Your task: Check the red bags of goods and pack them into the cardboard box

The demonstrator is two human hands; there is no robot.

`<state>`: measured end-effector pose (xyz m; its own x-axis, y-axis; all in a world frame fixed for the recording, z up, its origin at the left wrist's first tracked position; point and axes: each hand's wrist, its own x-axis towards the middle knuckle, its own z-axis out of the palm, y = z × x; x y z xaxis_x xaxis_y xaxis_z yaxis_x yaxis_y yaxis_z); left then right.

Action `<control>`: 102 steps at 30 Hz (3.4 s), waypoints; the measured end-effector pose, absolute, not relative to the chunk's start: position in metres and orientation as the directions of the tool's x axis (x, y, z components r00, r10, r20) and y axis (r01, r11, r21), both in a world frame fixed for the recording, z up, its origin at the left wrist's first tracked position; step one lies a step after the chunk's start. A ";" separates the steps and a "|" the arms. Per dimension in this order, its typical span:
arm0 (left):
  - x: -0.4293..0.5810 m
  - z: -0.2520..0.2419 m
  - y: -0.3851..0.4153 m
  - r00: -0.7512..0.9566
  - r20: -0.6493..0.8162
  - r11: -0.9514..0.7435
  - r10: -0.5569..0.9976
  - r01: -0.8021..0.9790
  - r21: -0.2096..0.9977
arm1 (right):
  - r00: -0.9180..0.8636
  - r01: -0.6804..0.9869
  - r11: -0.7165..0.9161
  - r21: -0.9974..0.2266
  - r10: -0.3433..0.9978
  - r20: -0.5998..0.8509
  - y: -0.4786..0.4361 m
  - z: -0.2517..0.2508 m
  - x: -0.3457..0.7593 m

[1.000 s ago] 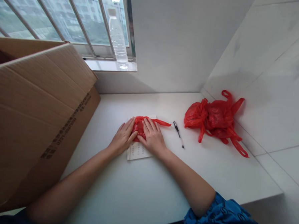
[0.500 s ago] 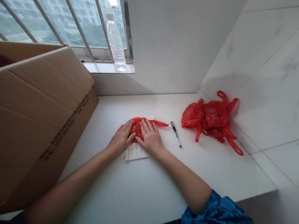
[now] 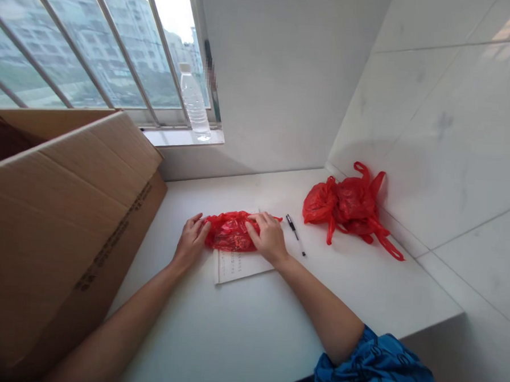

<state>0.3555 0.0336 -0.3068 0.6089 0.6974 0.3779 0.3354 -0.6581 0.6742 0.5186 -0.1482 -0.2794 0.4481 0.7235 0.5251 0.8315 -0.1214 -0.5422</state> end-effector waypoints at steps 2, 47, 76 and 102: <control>0.355 -0.303 0.033 0.637 0.373 -0.688 0.675 0.361 0.629 | 0.474 0.816 -0.174 -0.551 0.746 0.467 -0.152 -0.272 0.518; 0.364 -0.265 -0.027 0.716 -0.080 0.353 0.694 -0.241 0.904 | 0.506 -0.269 0.182 -0.946 0.862 0.022 -0.157 -0.272 0.511; 0.361 -0.263 -0.029 0.692 0.048 0.055 0.720 -0.126 0.990 | 0.652 -0.295 0.208 -0.933 0.758 -0.037 -0.156 -0.270 0.516; 0.361 -0.274 0.005 0.456 0.277 -0.274 0.846 -0.074 0.959 | 0.422 0.170 0.154 -0.973 0.881 0.213 -0.182 -0.241 0.520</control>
